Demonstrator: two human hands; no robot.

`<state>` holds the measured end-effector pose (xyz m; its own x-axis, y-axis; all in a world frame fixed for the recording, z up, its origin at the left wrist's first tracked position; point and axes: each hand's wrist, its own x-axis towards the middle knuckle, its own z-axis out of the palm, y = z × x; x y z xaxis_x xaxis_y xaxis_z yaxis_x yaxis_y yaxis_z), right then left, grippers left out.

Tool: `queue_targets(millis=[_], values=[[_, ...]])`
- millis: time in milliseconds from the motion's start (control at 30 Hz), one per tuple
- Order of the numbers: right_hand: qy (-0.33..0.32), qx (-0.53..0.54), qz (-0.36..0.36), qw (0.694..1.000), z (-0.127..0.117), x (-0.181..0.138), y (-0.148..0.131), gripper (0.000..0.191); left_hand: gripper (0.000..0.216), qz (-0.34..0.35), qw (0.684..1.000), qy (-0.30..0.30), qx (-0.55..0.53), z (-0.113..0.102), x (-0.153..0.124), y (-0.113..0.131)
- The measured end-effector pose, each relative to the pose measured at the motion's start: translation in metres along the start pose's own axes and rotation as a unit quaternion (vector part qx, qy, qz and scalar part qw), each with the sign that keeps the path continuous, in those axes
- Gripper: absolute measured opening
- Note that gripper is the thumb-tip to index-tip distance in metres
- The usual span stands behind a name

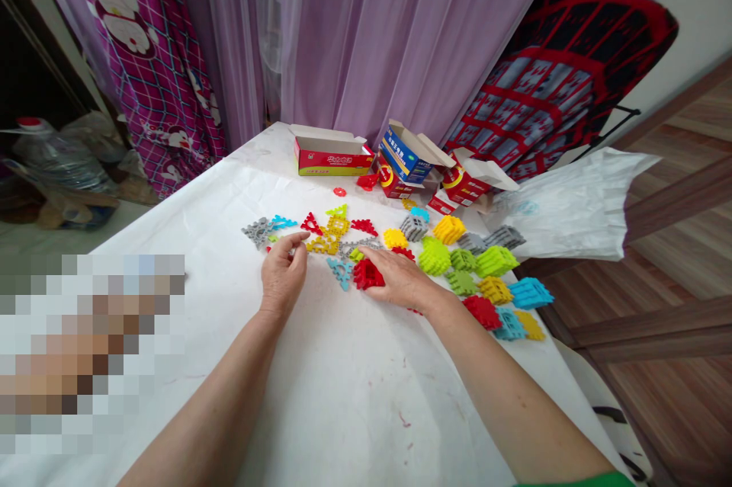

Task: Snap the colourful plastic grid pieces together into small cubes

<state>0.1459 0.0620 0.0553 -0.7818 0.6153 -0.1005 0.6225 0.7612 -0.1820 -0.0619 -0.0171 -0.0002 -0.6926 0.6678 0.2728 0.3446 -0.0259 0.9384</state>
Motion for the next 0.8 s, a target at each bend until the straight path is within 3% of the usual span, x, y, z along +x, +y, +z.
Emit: queue_targets(millis=[600, 800], values=[[-0.001, 0.003, 0.0, 1.0, 0.0, 0.0, 0.0, 0.076, 0.031, -0.009, 1.0, -0.004, 0.006, 0.0, 0.001, 0.0], [0.016, 0.017, 0.007, 1.0, -0.011, -0.009, 0.005, 0.076, 0.031, -0.011, 1.0, 0.0, 0.014, -0.002, 0.001, 0.005]])
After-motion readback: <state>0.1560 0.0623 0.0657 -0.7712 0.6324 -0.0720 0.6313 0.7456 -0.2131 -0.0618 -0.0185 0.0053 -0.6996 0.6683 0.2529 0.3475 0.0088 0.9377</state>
